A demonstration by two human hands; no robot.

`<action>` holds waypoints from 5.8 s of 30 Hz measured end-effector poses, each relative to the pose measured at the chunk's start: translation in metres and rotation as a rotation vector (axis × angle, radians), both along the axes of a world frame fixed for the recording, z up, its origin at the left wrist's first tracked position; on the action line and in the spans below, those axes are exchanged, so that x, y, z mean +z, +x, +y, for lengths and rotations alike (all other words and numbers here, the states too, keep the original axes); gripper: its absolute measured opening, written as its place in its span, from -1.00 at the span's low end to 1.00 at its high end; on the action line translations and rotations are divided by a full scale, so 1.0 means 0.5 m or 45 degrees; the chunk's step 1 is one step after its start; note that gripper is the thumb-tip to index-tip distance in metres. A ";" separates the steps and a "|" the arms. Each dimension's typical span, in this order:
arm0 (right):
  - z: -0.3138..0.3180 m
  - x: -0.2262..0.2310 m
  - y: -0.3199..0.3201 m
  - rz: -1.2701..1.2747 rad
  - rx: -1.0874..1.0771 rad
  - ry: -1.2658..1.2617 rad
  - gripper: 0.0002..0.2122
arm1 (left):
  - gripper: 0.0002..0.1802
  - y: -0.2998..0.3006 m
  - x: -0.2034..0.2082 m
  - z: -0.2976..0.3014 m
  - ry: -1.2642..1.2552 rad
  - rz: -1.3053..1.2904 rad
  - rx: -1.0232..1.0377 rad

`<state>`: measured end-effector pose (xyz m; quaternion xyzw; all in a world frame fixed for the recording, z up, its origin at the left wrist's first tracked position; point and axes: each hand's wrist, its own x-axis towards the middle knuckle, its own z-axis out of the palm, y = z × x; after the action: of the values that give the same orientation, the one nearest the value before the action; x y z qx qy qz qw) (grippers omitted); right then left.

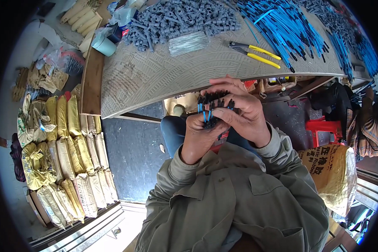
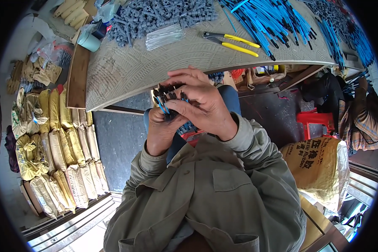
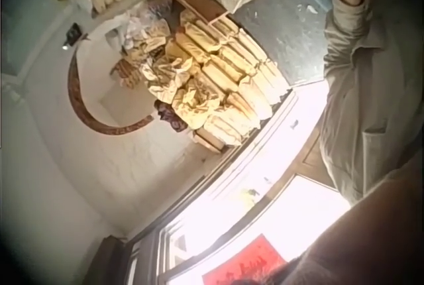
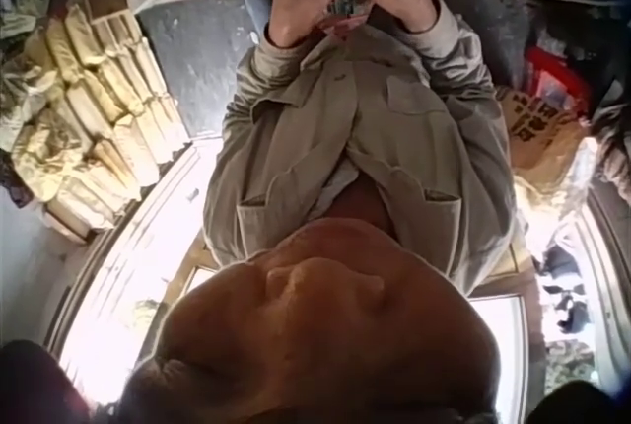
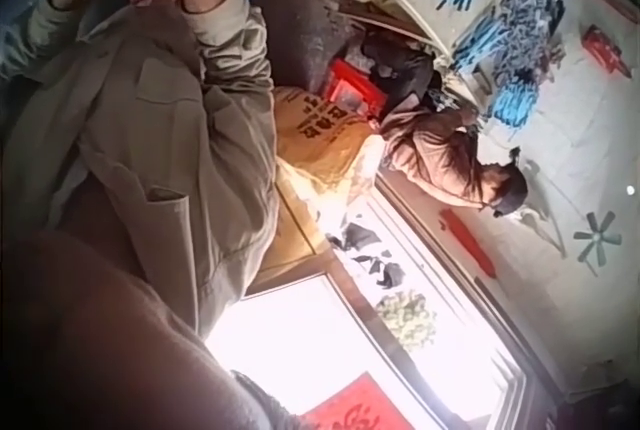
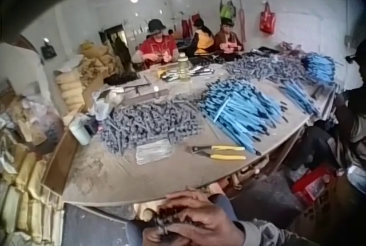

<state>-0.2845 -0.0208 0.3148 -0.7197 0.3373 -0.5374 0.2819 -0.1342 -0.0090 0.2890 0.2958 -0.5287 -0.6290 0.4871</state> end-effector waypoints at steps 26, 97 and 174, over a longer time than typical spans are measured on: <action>0.063 -0.233 0.063 -0.932 1.314 1.134 -0.33 | -0.70 0.078 0.247 -0.014 0.390 -0.060 -0.143; -0.523 -0.104 -0.009 0.846 -0.130 -0.397 -0.80 | -0.79 0.074 -0.013 -0.177 0.199 0.030 -0.190; -0.150 0.016 -0.014 0.373 -0.218 -0.434 -0.60 | -0.68 0.083 -0.039 -0.175 0.140 0.163 -0.047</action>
<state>-0.2913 -0.0958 0.3228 -0.7959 0.3388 -0.4985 0.0578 -0.0927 -0.0966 0.2694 0.2714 -0.4664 -0.6836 0.4914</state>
